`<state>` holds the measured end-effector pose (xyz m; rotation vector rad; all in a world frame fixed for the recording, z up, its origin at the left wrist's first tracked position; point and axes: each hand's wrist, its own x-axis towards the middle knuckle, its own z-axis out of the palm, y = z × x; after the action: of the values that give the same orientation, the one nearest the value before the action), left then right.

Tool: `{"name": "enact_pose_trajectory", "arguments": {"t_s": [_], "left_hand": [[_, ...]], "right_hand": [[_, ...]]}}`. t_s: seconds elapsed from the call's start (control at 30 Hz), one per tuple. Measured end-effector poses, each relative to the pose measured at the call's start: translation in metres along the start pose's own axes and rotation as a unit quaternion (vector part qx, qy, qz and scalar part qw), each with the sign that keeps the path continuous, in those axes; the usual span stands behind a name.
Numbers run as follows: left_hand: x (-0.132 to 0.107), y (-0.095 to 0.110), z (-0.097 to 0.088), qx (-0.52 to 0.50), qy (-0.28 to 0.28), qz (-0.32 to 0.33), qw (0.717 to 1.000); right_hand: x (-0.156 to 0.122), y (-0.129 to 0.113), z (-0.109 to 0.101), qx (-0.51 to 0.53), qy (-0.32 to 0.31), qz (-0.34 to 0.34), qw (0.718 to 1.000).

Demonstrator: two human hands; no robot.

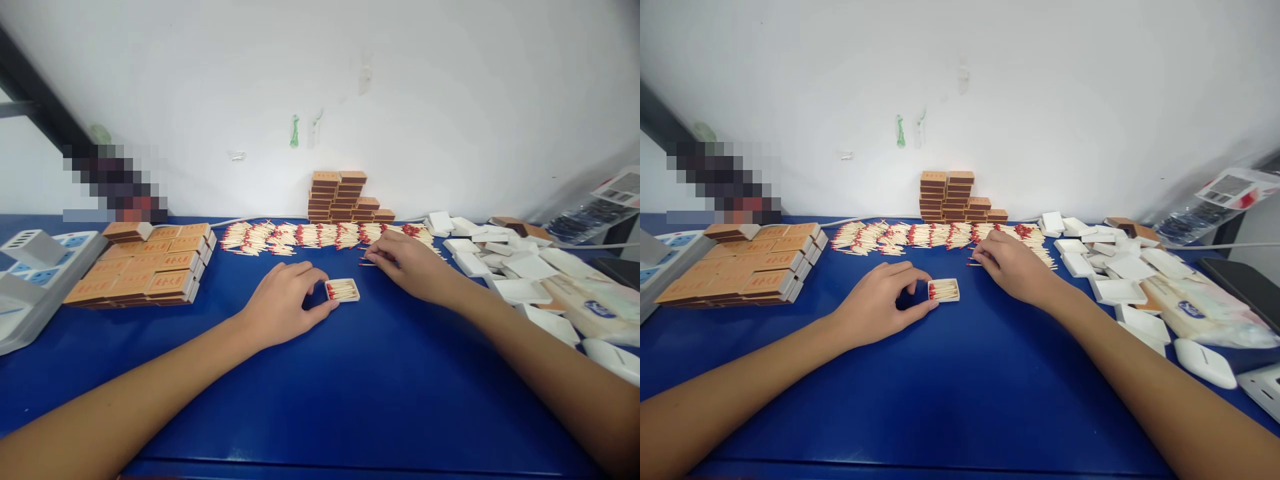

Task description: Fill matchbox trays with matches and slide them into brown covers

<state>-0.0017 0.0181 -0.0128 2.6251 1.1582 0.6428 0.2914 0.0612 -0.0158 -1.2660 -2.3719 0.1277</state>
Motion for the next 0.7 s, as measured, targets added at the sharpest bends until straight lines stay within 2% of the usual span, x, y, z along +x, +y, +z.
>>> {"name": "enact_pose_trajectory", "arguments": {"t_s": [0.27,0.47,0.7], "left_hand": [[-0.001,0.0,0.0,0.005,-0.003,0.0,1.0],[-0.001,0.0,0.0,0.001,0.0,0.001,1.0],[0.0,0.001,0.0,-0.005,-0.003,-0.003,1.0]], "right_hand": [[-0.001,-0.002,-0.009,0.007,-0.005,0.01,1.0],[0.0,0.003,-0.009,0.042,-0.06,0.057,0.996],[-0.004,-0.002,-0.002,0.027,-0.042,0.027,0.998]]}}
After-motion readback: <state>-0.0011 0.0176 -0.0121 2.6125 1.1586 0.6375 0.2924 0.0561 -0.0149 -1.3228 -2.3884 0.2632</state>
